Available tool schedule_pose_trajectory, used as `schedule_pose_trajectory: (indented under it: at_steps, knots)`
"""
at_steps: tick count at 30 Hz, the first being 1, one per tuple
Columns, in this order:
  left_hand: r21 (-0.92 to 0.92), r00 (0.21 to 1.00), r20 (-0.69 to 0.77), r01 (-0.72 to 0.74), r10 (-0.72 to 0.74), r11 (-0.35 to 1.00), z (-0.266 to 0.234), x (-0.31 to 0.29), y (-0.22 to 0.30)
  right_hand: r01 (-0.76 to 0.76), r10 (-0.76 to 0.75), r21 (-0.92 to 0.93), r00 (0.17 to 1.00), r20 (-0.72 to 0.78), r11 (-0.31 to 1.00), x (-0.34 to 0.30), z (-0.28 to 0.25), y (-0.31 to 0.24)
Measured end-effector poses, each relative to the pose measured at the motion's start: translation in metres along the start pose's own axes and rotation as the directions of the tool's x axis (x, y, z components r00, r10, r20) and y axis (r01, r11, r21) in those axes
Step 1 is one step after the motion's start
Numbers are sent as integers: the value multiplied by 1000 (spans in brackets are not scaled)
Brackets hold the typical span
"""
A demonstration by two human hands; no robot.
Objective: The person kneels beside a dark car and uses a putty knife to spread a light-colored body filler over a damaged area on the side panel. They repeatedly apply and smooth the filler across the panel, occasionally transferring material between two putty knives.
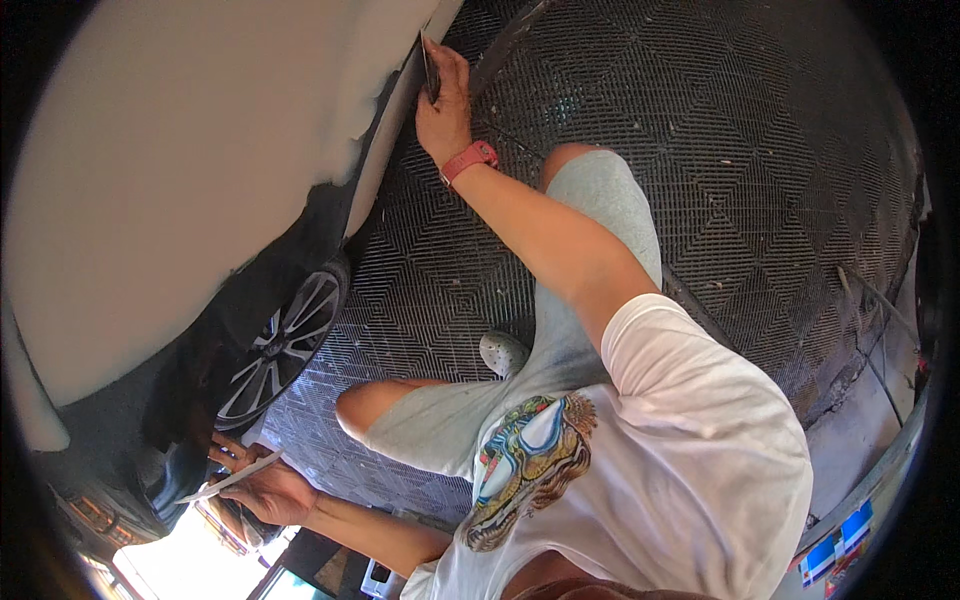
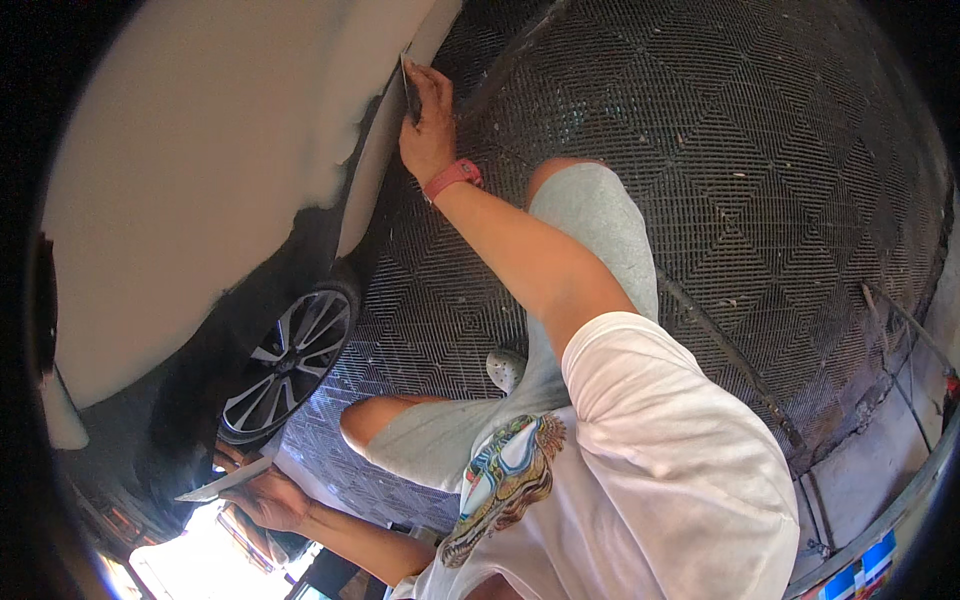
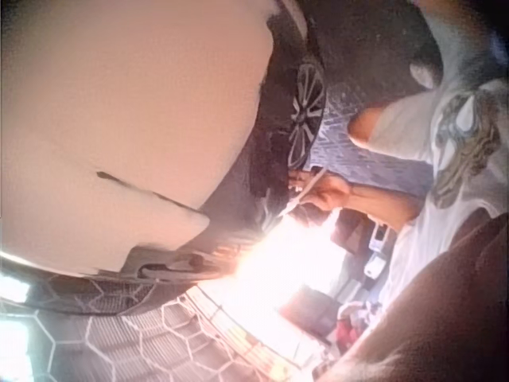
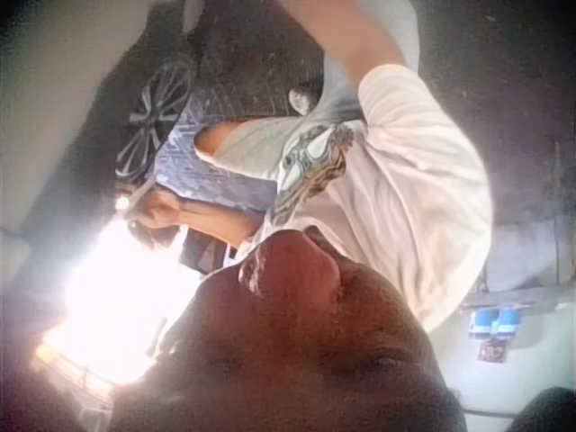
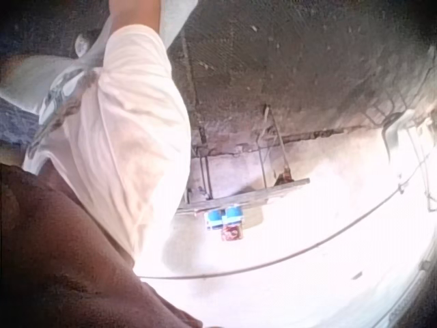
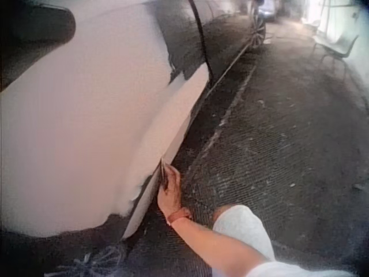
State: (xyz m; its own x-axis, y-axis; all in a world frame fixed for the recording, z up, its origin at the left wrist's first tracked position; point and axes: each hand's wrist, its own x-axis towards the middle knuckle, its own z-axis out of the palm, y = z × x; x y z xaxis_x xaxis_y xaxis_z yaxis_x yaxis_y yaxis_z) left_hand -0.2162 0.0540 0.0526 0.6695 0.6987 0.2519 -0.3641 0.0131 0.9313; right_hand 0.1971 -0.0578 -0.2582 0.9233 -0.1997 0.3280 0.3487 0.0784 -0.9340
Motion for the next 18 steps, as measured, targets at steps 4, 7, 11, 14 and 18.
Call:
schedule_pose_trajectory:
  at_steps: [4,7,11,14,18]
  knots:
    - [37,992,-95,-76,80,996,-3,3,-10,4,-4,-23,1000,6,1000,-33,7,-13]
    - [36,995,-80,-62,65,997,-11,0,-4,-58,57,8,997,55,998,-60,12,-29]
    - [2,999,-30,-34,34,999,-20,0,-3,-104,102,9,987,127,995,-96,18,-39]
    - [35,996,-65,-56,58,998,-17,0,-6,-147,139,29,974,180,989,-126,18,-53]
    - [66,993,-82,-76,82,995,-13,1,-5,-103,92,46,977,193,994,-166,32,-56]
